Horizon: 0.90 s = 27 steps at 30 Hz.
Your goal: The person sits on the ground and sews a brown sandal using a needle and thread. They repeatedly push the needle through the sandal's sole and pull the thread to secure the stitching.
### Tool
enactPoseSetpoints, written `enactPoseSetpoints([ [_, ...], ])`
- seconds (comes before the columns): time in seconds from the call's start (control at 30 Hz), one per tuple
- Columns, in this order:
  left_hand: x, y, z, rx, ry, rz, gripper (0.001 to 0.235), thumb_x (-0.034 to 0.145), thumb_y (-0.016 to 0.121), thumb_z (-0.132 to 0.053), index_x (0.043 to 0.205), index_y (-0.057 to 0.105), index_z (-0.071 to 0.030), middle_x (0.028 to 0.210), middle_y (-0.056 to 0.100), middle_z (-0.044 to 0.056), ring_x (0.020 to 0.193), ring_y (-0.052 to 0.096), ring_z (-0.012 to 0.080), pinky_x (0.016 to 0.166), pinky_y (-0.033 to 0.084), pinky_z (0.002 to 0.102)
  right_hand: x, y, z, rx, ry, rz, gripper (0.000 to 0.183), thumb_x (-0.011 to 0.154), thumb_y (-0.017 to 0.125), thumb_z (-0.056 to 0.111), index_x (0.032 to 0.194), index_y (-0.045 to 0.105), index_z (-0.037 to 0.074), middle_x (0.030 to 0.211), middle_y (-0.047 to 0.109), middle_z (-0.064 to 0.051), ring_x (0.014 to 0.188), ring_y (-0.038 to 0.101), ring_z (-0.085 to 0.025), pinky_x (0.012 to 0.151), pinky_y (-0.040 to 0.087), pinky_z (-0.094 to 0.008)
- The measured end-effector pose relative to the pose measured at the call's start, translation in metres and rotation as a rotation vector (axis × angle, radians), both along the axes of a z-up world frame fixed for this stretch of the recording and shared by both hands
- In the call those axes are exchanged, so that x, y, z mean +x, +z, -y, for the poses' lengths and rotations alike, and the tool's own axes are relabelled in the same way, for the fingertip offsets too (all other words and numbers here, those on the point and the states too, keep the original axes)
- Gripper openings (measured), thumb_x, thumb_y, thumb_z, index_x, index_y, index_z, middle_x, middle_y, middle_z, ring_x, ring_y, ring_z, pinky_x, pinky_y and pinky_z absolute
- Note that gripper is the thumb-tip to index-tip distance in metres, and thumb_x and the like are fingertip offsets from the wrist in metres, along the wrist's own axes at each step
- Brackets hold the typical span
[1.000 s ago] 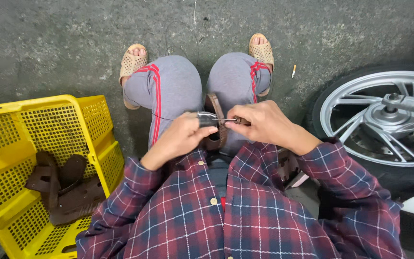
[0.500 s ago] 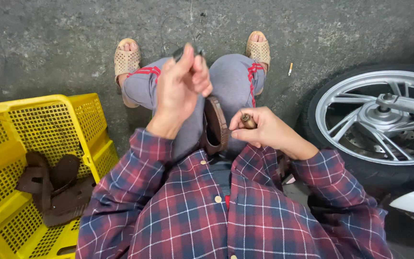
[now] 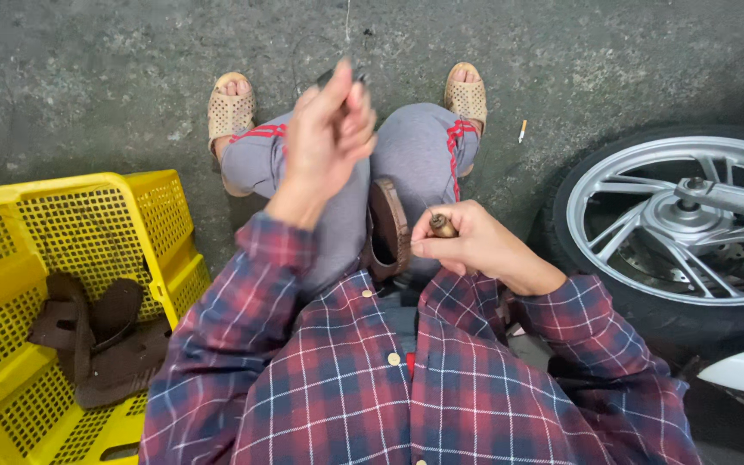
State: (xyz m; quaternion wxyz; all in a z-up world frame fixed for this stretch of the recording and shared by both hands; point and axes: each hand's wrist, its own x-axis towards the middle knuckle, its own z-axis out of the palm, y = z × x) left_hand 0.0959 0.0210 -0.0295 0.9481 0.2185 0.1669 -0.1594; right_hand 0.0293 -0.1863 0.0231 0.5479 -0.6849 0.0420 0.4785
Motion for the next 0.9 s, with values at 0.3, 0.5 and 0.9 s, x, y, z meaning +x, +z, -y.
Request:
enactPoseSetpoints([
  [0.3,-0.105,0.004,-0.013,0.334,-0.611,0.243,0.032,0.098,0.049,-0.028,0.086,0.063,-0.002,0.066,0.068,0.017,0.043,0.060,0.0141,0.042,0.050,0.024,0.005,0.019,0.003,0.243,-0.184,0.232,0.008,0.074,0.070,-0.008,0.080,0.064,-0.008,0.048,0.054,-0.012,0.030,0.049,-0.010,0.028,0.041,-0.022],
  [0.5,-0.136,-0.040,-0.157,-0.247,0.176,-0.136,0.030,0.093,0.061,-0.043,0.087,0.074,-0.017,0.082,0.067,0.003,0.077,0.059,0.0168,0.076,0.047,0.033,0.005,0.040,0.019,-0.302,0.481,1.230,0.039,0.095,0.052,0.025,0.132,0.058,0.018,0.093,0.060,-0.007,0.061,0.061,-0.025,0.053,0.050,-0.037],
  [0.9,-0.093,0.034,-0.105,1.554,-0.058,0.562,0.017,0.093,0.069,-0.007,0.101,0.064,0.007,0.097,0.066,0.021,0.096,0.064,0.0353,0.093,0.049,0.045,-0.007,0.041,0.015,-0.570,0.772,1.244,0.041,0.093,0.045,0.023,0.129,0.053,0.041,0.065,0.053,0.000,0.047,0.061,-0.021,0.042,0.048,-0.032],
])
